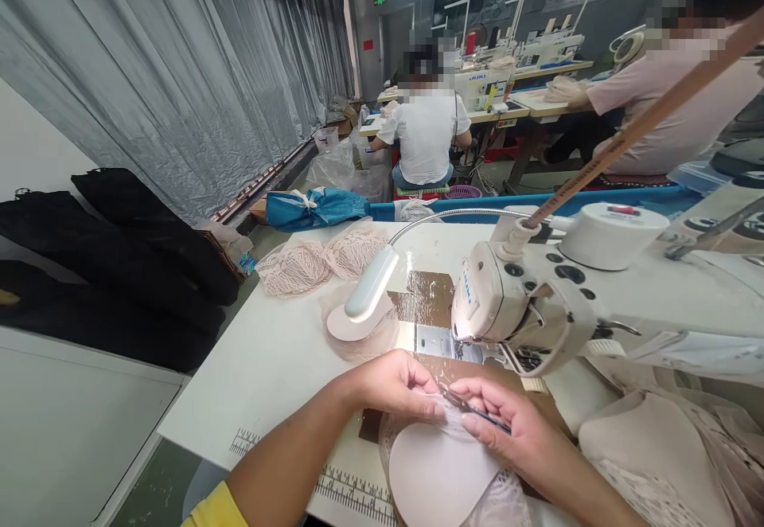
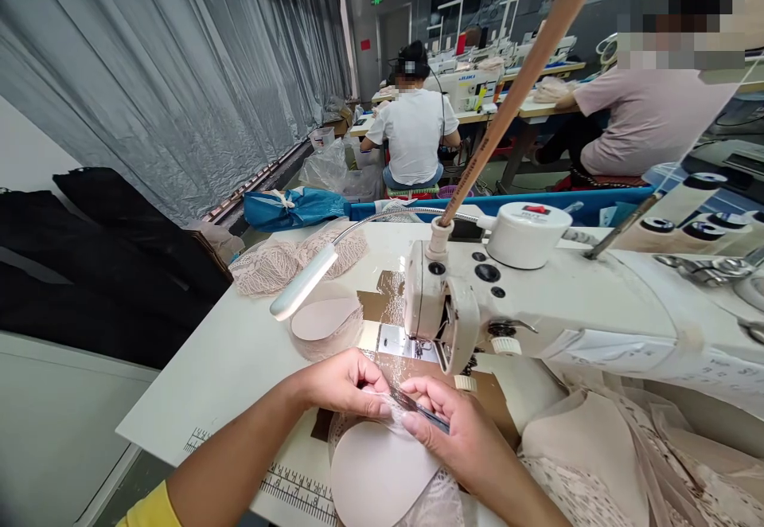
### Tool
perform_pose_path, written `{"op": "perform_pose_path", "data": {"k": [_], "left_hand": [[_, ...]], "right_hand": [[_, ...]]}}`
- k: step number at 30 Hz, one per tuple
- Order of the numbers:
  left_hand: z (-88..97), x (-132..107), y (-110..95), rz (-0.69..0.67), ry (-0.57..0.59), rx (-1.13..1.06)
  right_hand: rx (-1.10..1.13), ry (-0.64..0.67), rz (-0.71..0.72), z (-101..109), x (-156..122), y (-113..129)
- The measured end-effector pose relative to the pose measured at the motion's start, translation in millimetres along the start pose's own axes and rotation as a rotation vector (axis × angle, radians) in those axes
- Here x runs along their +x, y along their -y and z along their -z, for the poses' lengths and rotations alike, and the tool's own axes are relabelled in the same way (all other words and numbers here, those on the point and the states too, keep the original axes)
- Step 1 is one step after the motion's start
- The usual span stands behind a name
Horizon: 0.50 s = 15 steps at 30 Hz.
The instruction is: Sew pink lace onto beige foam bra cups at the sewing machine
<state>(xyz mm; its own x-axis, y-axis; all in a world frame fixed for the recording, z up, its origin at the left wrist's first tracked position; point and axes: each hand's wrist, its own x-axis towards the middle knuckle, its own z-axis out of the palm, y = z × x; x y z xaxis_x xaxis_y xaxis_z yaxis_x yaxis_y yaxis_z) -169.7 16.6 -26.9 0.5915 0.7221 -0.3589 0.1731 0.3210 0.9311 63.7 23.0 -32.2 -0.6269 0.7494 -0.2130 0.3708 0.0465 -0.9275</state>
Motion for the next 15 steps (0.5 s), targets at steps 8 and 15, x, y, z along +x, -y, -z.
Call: {"op": "perform_pose_path", "data": {"k": [8,15], "left_hand": [[-6.4,3,-1,-0.001,0.059,-0.009],[-9.7,4,-4,0.021,0.069,0.028]], "right_hand": [[-0.007,0.068,0.050,2,-3,12],[-0.019,0.091,0.028,2,-3,20]]}}
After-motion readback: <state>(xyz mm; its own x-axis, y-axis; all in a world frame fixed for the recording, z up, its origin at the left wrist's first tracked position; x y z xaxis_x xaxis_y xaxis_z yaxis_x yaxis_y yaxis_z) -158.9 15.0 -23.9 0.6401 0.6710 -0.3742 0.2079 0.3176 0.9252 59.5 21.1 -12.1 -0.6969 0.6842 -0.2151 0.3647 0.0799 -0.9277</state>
